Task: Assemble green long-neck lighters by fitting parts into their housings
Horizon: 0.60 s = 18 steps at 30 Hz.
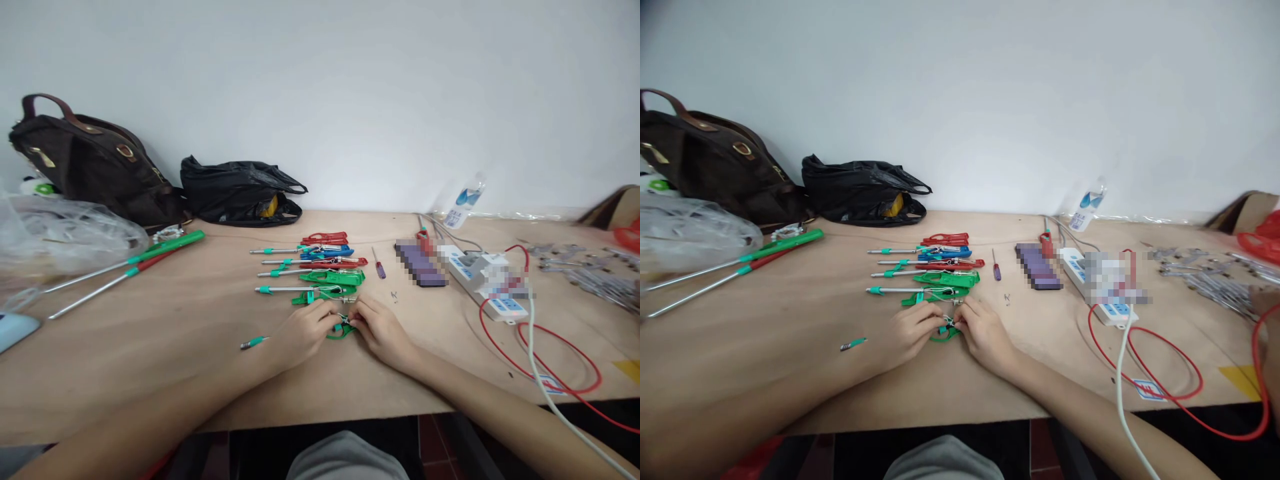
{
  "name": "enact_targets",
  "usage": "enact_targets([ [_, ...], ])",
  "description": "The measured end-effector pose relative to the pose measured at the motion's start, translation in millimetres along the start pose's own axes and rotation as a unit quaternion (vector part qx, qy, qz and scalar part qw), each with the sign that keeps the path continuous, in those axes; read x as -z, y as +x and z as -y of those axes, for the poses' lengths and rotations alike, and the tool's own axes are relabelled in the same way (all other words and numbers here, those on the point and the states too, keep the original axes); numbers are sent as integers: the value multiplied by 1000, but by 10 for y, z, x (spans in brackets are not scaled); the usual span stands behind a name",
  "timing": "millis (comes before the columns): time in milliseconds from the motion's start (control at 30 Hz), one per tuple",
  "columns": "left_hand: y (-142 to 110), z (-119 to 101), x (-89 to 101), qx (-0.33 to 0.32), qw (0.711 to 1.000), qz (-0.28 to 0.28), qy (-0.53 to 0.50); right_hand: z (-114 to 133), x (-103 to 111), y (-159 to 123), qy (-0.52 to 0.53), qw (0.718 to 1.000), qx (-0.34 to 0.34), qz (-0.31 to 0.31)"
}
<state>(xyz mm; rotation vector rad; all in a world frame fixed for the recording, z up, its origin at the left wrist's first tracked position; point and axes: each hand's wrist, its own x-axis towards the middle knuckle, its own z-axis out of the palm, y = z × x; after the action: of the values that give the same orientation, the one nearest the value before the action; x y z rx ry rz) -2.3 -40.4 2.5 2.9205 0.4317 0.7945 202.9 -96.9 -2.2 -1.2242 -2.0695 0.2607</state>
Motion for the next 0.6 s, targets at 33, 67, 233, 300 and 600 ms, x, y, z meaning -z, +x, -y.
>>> enact_targets([
  [33,-6,8,3,2,1000,-6,-8,-3,-5,-1,2,1000,1,-2],
  [67,-11,18,14,3,1000,-14,-20,-4,-8,-1,4,1000,0,-3],
  [233,-12,62,109,12,992,-27,-121,0,-1,-3,30,999,-17,-7],
  [300,-10,68,131,27,989,-20,-146,4,8,-4,37,999,-22,-7],
  [600,-3,86,98,62,981,-29,-183,-5,24,-3,61,998,-30,-2],
])
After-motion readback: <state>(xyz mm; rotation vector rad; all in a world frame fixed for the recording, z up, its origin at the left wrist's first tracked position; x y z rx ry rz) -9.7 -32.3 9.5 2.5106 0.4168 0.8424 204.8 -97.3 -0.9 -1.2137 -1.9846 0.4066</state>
